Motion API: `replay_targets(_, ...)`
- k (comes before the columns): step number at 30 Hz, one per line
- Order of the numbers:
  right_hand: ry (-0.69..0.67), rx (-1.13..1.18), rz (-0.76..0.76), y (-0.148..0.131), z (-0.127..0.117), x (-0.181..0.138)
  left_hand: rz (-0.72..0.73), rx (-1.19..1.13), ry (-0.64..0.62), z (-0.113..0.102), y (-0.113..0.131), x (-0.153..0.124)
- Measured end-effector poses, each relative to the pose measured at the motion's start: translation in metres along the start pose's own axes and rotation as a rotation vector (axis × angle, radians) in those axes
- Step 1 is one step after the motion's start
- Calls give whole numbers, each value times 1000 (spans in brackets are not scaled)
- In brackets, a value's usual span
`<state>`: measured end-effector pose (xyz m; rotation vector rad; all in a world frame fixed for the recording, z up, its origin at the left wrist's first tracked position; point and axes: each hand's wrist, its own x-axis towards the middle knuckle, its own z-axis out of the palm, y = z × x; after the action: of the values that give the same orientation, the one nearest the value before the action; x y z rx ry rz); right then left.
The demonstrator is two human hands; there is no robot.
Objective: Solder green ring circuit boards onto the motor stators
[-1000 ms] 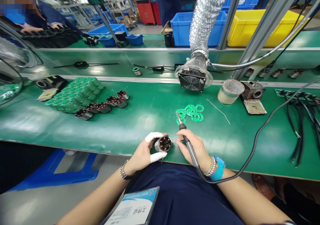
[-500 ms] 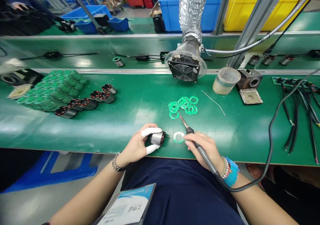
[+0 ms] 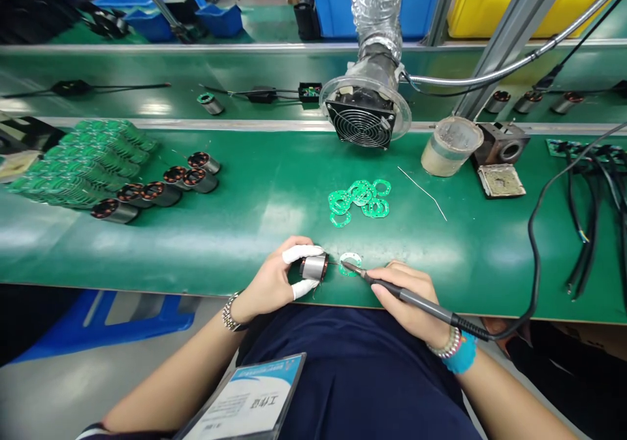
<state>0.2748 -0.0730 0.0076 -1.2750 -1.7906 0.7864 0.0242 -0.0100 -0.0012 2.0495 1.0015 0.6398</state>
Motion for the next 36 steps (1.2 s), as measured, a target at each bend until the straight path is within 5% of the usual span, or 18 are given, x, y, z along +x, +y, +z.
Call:
replay_targets(22,-52,37,-35,0,1,2,10,7,20,1,-2,0)
replay_targets(36,65,-7,-33,2,1,-2,6,-7,17,2,-1,0)
